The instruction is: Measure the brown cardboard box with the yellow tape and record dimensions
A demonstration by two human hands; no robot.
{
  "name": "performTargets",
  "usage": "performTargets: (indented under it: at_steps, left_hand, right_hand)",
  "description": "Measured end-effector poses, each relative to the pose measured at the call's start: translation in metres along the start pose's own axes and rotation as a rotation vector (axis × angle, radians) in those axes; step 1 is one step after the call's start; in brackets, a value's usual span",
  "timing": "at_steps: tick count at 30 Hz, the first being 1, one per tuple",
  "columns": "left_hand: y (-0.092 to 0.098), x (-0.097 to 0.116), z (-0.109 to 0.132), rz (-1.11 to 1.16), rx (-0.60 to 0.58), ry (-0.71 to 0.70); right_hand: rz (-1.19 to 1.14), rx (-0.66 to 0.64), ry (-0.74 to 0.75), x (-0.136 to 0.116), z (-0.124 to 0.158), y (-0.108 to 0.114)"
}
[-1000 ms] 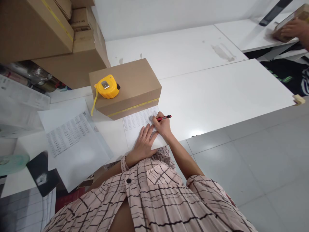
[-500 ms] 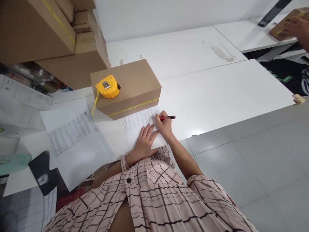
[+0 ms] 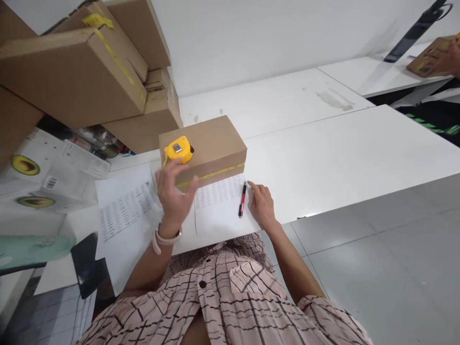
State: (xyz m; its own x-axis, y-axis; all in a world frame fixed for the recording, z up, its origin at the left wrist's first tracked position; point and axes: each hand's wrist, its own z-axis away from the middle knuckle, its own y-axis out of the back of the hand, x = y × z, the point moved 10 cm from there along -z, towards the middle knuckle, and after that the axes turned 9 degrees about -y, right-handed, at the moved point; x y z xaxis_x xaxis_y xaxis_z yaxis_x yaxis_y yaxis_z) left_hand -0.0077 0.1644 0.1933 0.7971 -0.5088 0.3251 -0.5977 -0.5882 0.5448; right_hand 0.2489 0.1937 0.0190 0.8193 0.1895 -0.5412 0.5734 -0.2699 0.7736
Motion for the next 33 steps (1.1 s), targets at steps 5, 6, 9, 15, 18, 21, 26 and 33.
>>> performTargets:
  at_steps: [5, 6, 9, 15, 18, 21, 26, 33]
  left_hand:
    - [-0.021, -0.073, -0.045, -0.059, -0.085, 0.217]
    - [-0.023, -0.077, -0.046, -0.037, -0.085, 0.248]
    - [-0.018, -0.063, -0.038, 0.160, -0.050, 0.297]
    - [-0.039, 0.005, 0.010, 0.800, -0.367, 0.383]
    - [-0.037, 0.005, 0.022, 0.822, -0.393, 0.435]
    - [-0.026, -0.017, 0.019, 0.836, -0.342, 0.489]
    - [0.028, -0.102, -0.010, 0.670, -0.086, 0.519]
    - [0.081, -0.247, -0.016, 0.490, 0.180, 0.820]
  right_hand:
    - [-0.112, 0.074, -0.069, 0.003, 0.001, 0.012]
    - [-0.151, 0.117, -0.091, 0.001, 0.001, 0.021]
    - [-0.360, 0.234, -0.180, -0.012, -0.001, 0.050]
    - [-1.198, -0.277, -0.359, -0.085, -0.024, 0.045]
    - [-1.313, -0.435, -0.408, -0.108, -0.027, 0.042]
    - [-1.316, -0.434, -0.438, -0.100, -0.041, 0.042]
    - [-1.303, -0.152, -0.364, -0.051, -0.123, 0.067]
    - [-1.136, -0.028, -0.451, -0.018, -0.221, 0.045]
